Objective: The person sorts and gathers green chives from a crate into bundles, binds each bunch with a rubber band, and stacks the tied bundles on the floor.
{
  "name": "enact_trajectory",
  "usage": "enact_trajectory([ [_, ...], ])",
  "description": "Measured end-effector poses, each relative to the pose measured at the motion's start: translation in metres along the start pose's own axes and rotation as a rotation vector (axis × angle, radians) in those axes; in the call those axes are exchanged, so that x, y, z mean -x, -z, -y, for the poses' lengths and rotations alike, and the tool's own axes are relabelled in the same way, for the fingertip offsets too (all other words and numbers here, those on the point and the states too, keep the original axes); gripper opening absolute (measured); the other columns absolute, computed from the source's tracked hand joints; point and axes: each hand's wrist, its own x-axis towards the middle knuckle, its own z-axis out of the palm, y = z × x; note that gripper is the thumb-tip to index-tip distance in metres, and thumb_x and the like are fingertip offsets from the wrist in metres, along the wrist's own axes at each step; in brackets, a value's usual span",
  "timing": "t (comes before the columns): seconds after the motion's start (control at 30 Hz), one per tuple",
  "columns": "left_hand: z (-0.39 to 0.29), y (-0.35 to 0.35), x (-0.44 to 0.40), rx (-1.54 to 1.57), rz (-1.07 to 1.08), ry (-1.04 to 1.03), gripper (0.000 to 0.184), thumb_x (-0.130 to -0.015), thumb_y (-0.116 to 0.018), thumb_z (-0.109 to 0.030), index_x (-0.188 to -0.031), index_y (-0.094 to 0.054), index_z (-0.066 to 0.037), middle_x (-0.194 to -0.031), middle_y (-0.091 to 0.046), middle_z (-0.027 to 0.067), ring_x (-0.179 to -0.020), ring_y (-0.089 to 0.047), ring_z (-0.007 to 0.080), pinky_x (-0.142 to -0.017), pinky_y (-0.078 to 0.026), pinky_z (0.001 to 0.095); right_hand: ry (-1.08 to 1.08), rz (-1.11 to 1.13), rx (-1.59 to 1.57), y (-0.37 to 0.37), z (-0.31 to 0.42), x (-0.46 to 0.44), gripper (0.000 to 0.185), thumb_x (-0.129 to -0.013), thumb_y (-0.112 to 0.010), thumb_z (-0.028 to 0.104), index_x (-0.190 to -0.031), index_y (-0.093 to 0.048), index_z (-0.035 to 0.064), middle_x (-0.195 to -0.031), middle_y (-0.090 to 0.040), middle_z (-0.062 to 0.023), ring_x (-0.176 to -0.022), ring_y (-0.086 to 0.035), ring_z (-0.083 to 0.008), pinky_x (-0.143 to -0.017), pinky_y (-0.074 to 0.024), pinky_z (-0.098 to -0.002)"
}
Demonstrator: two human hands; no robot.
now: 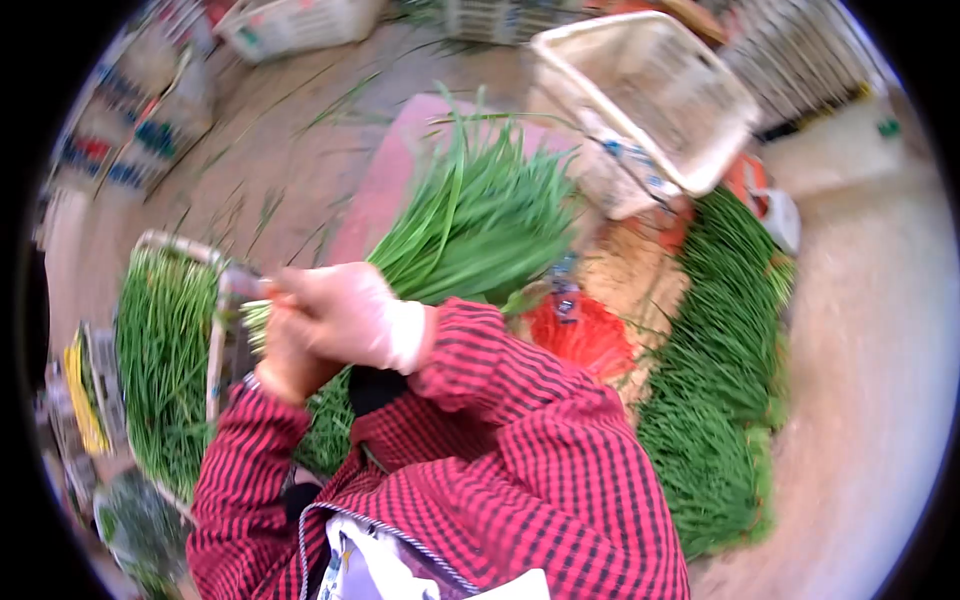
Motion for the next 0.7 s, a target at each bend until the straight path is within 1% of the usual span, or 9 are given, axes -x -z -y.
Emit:
enact_trajectory([
  [0.07,-0.027,0.066,-0.026,-0.039,0.097,-0.110,0.047,-0.077,-0.064,-0.022,-0.122,-0.059,-0.008,-0.110,-0.063,0.0114,-0.104,-0.060,0.0282,-0.092,-0.044,0.0450,0.229,0.078,0.256,0.033,0.026,-0.002,0.078,-0.080,-0.076,0.033,-0.141,-0.041,-0.0004,-0.106,-0.065,-0.0206,-0.094,-0.066,-0.0390,-0.086,-0.0514,-0.0416],
  [0.1,-0.037,0.085,-0.030,-0.212,0.181,-0.134,0.050,-0.076,-0.065,-0.022,-0.124,-0.057,-0.008,-0.114,-0.062,0.0112,-0.107,-0.059,0.0275,-0.096,-0.042,0.0463,0.269,0.112,0.406,0.043,0.027,0.003,0.109,-0.071,-0.082,0.043,-0.150,-0.021,-0.0013,-0.126,-0.056,-0.0283,-0.110,-0.059,-0.0426,-0.097,-0.0464,-0.0437],
  [0.13,-0.050,0.103,-0.027,-0.399,0.243,-0.155,0.054,-0.075,-0.066,-0.022,-0.126,-0.056,-0.008,-0.118,-0.060,0.0111,-0.111,-0.058,0.0267,-0.100,-0.040,0.0475,0.260,0.080,0.453,0.056,0.032,0.017,0.109,-0.071,-0.082,0.043,-0.150,-0.021,-0.0013,-0.126,-0.056,-0.0283,-0.110,-0.059,-0.0426,-0.097,-0.0464,-0.0437],
  [0.2,-0.060,0.131,-0.018,-0.343,0.168,-0.223,0.050,-0.077,-0.066,-0.018,-0.124,-0.054,-0.006,-0.122,-0.058,0.0100,-0.117,-0.054,0.0254,-0.106,-0.035,0.0502,-0.121,0.343,0.321,0.071,0.026,0.053,0.126,-0.059,-0.084,0.053,-0.150,-0.019,-0.0047,-0.129,-0.054,-0.0317,-0.120,-0.055,-0.0427,-0.101,-0.0448,-0.0441],
  [0.23,-0.063,0.135,-0.012,-0.422,0.152,-0.258,0.049,-0.080,-0.063,-0.014,-0.127,-0.053,-0.007,-0.123,-0.057,0.0077,-0.118,-0.053,0.0238,-0.111,-0.032,0.0509,-0.195,0.328,0.133,0.072,0.017,0.079,0.132,-0.056,-0.086,0.054,-0.151,-0.016,-0.0056,-0.130,-0.053,-0.0329,-0.117,-0.057,-0.0427,-0.100,-0.0458,-0.0428],
  [0.33,-0.062,0.118,-0.007,-0.538,0.067,-0.403,0.051,-0.081,-0.061,-0.013,-0.131,-0.050,-0.008,-0.124,-0.057,0.0070,-0.122,-0.052,0.0232,-0.117,-0.026,0.0515,-0.326,0.259,0.220,0.069,0.040,0.127,0.118,-0.064,-0.082,0.048,-0.150,-0.019,-0.0035,-0.127,-0.056,-0.0303,-0.113,-0.060,-0.0411,-0.098,-0.0475,-0.0411],
  [0.47,-0.097,0.120,-0.012,-0.569,0.011,-0.216,0.061,-0.080,-0.062,-0.010,-0.139,-0.046,-0.009,-0.143,-0.047,0.0110,-0.138,-0.039,0.0269,-0.122,-0.016,0.0522,-0.340,-0.041,0.236,0.045,0.042,0.161,0.102,-0.068,-0.078,0.044,-0.148,-0.029,0.0019,-0.123,-0.060,-0.0271,-0.111,-0.061,-0.0405,-0.098,-0.0471,-0.0415],
  [0.57,-0.125,0.124,-0.012,-0.373,0.053,-0.164,0.069,-0.077,-0.067,-0.013,-0.142,-0.044,-0.008,-0.150,-0.040,0.0129,-0.142,-0.034,0.0302,-0.121,-0.015,0.0511,-0.542,-0.183,-0.147,0.060,0.035,0.191,0.088,-0.071,-0.076,0.041,-0.144,-0.039,0.0098,-0.118,-0.064,-0.0228,-0.114,-0.061,-0.0359,-0.101,-0.0457,-0.0391],
  [0.7,-0.117,0.124,0.014,-0.227,0.095,-0.148,0.072,-0.073,-0.071,-0.014,-0.141,-0.046,-0.008,-0.148,-0.042,0.0144,-0.140,-0.035,0.0332,-0.119,-0.019,0.0494,-0.573,-0.573,-0.416,0.068,0.010,0.248,0.079,-0.077,-0.080,0.024,-0.142,-0.042,0.0021,-0.125,-0.063,-0.0140,-0.114,-0.060,-0.0236,-0.101,-0.0461,-0.0361],
])
